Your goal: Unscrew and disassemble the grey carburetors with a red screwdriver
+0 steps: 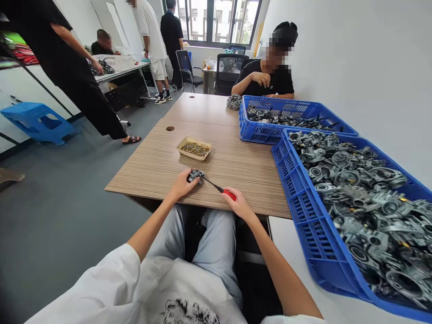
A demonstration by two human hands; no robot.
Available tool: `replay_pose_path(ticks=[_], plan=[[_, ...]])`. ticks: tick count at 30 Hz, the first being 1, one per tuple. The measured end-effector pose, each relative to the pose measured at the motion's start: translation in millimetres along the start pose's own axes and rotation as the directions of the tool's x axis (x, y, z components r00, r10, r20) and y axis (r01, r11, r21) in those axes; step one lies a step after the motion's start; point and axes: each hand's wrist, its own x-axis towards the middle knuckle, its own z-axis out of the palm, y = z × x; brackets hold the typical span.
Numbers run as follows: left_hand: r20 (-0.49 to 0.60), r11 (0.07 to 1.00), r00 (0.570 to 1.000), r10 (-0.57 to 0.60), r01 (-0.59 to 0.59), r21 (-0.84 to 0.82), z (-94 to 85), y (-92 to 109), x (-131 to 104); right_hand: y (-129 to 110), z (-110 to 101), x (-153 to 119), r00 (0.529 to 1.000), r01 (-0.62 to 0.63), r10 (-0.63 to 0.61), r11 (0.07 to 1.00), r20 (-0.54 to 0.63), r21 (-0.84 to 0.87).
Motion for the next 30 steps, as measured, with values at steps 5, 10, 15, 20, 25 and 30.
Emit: replay_pose_path(ticks=[5,10,15,20,25,30], plan=[[-0.018,1.0,1.0,-0.021,0.021,0.013,-1.5,1.9,-0.2,7.7,4.8,0.4,0.997,0.017,-0.023,0.997,-0.07,-0.077],[-0.035,1.0,0.999,-0.014,0.015,0.002,-2.8,3.5,0.2,10.3,10.0,-4.4,0.987,0.092,-0.118,0.972,-0.113,-0.216],[-0.028,1.0,0.999,-0.019,0.019,-0.01,-1.9,2.3,0.4,5.5,8.7,-7.6,0.97,0.192,-0.231,0.919,-0.074,-0.344],[-0.018,1.0,1.0,-0.016,0.016,-0.004,-2.0,1.1,0.5,-6.8,9.8,-3.3,0.98,-0.041,0.04,0.999,-0.193,0.002],[-0.022,1.0,1.0,-0.002,0.002,-0.012,-1.7,0.5,0.7,-16.1,8.8,1.8,0.909,-0.398,0.402,0.75,0.112,0.528],[-0.021,1.0,1.0,-0.012,0.012,-0.013,0.5,-2.1,0.1,-18.3,13.3,0.0,0.911,-0.385,0.402,0.743,0.094,0.547]])
